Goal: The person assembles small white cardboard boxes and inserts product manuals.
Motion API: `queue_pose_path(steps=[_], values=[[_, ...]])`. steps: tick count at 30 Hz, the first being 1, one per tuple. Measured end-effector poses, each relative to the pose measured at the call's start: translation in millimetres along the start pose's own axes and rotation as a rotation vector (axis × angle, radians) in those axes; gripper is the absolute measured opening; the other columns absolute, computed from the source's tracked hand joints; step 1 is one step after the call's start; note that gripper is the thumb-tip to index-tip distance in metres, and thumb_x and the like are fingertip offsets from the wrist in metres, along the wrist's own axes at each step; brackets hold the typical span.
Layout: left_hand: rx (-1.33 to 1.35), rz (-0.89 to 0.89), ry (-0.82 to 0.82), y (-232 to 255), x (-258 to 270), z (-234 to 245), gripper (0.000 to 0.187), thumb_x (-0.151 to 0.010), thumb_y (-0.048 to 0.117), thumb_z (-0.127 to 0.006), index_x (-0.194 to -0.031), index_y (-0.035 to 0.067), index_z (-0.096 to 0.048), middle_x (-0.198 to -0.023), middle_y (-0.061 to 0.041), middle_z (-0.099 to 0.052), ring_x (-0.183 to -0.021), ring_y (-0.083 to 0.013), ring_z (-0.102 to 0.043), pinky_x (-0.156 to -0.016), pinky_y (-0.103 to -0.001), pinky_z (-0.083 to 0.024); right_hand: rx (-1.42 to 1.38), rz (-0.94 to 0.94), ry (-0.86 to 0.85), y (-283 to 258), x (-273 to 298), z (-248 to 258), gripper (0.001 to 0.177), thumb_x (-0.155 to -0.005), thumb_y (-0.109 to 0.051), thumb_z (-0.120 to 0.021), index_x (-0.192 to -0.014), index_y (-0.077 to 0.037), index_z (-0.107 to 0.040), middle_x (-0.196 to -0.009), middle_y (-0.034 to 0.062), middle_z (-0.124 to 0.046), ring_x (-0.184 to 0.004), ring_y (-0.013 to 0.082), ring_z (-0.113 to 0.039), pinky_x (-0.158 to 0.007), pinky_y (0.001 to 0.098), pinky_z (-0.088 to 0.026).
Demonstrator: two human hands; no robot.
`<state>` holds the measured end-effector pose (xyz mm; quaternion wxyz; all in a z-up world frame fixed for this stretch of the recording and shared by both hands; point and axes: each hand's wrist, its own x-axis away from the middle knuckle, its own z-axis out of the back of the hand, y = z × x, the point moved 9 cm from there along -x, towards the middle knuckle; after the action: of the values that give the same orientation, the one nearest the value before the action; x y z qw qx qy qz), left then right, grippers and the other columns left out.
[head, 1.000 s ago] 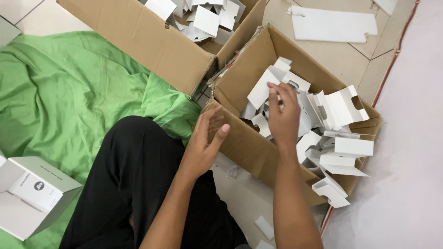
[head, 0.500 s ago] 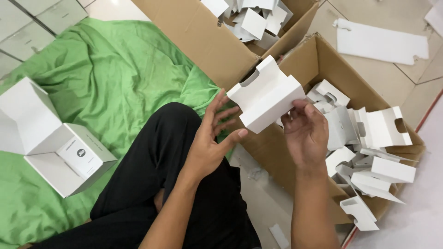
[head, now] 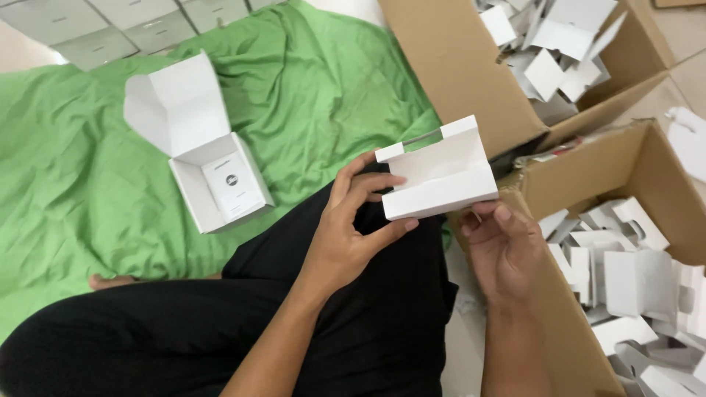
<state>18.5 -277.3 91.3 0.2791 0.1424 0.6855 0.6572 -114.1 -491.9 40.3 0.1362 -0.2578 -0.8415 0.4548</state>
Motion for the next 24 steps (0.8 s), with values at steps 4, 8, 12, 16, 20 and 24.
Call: queue_pose_path(steps=[4,8,12,16,20,24], values=[[-0.105,0.005,0.082,3,19,48,0.043,-0.081,0.021,-0.088,-0.121,0.013,-0.072,-0.154,-0.012,-0.048,-0.14,-0.0272,-0.058,-0.117,-0.044,-0.048,0.032,-0.037,-0.195,23,-4,-55,0.024,-0.109,-0.016,-0.062,-0.109,0.006,-0.073,-0.119,0.0122,-0.07,-0.105,0.0239,-0.063,-0.089,0.0374,-0.05],[-0.191,0.015,0.172,3,41,99,0.042,-0.08,0.022,-0.089,-0.118,0.013,-0.073,-0.158,-0.012,-0.043,-0.143,-0.0311,-0.052,-0.117,-0.048,-0.045,0.094,-0.127,-0.284,59,-6,-89,0.025,-0.11,-0.015,-0.06,-0.111,0.007,-0.072,-0.116,0.0164,-0.07,-0.1,0.0251,-0.064,-0.091,0.0359,-0.052],[-0.22,0.058,0.245,-6,65,148,0.039,-0.079,0.023,-0.09,-0.114,0.013,-0.075,-0.155,-0.011,-0.041,-0.149,-0.033,-0.045,-0.12,-0.05,-0.041,0.13,-0.261,-0.379,96,-3,-143,0.025,-0.111,-0.012,-0.055,-0.114,0.008,-0.07,-0.117,0.0161,-0.068,-0.101,0.0225,-0.065,-0.09,0.0346,-0.053],[-0.237,0.03,0.291,-12,88,192,0.04,-0.078,0.026,-0.091,-0.113,0.013,-0.074,-0.148,-0.009,-0.043,-0.146,-0.03,-0.05,-0.119,-0.047,-0.043,0.164,-0.359,-0.465,129,4,-186,0.025,-0.11,-0.01,-0.053,-0.112,0.008,-0.07,-0.118,0.0183,-0.07,-0.106,0.0233,-0.067,-0.089,0.0337,-0.053],[-0.273,0.056,0.328,-18,97,227,0.04,-0.076,0.025,-0.092,-0.11,0.012,-0.074,-0.145,-0.01,-0.045,-0.141,-0.0298,-0.052,-0.118,-0.045,-0.044,0.243,-0.444,-0.47,155,5,-215,0.028,-0.108,-0.012,-0.051,-0.111,0.007,-0.07,-0.116,0.0193,-0.07,-0.11,0.0253,-0.068,-0.089,0.0347,-0.054],[-0.371,0.069,0.335,-28,98,252,0.039,-0.078,0.026,-0.09,-0.111,0.011,-0.074,-0.146,-0.011,-0.048,-0.142,-0.0312,-0.05,-0.117,-0.046,-0.044,0.482,-0.33,-0.534,167,-7,-238,0.019,-0.107,-0.011,-0.054,-0.115,0.004,-0.063,-0.121,0.0121,-0.067,-0.114,0.0236,-0.069,-0.093,0.0347,-0.056]])
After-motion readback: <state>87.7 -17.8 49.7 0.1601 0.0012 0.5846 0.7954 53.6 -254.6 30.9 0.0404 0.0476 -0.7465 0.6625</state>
